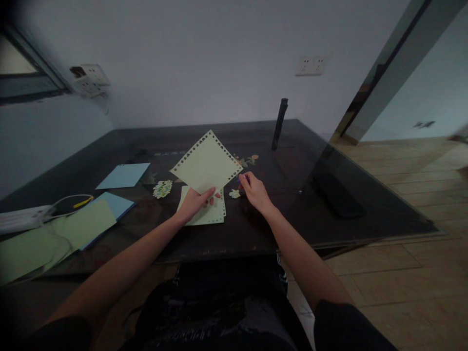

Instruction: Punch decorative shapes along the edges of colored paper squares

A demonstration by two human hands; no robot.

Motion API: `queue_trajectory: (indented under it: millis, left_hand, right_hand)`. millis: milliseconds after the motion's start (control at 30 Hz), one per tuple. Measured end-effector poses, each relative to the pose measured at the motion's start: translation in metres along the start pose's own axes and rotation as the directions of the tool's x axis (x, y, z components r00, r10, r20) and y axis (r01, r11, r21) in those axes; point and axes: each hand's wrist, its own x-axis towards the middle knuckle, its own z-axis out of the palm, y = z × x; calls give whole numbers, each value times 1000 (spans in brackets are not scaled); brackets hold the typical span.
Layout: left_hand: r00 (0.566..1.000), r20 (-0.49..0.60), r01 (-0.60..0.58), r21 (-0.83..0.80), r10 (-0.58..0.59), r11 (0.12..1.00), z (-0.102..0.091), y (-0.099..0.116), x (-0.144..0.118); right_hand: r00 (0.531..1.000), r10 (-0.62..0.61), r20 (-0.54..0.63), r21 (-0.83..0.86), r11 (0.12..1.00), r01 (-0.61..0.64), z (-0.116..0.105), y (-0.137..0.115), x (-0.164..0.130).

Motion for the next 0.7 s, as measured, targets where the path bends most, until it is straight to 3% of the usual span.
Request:
queue_trajectory:
  millis: [200, 333, 400, 500, 600, 700]
  left_hand:
    - [1000, -3, 22, -29, -23, 999, 0, -6, 1]
    - [998, 14, 58, -221, -57, 973, 4, -11, 4]
    - [994, 53, 110, -388, -96, 915, 9, -12, 6]
    - [976, 162, 213, -617, -142, 758, 19, -9, 8]
    - [956, 255, 288, -729, -145, 621, 28, -5, 11]
    - [958, 236, 287, -781, -164, 554, 32, -2, 15]
  right_hand:
    - [1000, -2, 0, 41, 999, 2, 0, -1, 0]
    - [999, -7, 42, 51, 999, 4, 1, -1, 0]
    - [999, -15, 51, 54, 998, 12, 1, -2, -1]
    - [999, 1, 48, 100, 995, -6, 3, -2, -1]
    - [998, 56, 31, 192, 980, -61, 5, -1, -1]
    - [992, 114, 52, 262, 957, -123, 7, 0, -1]
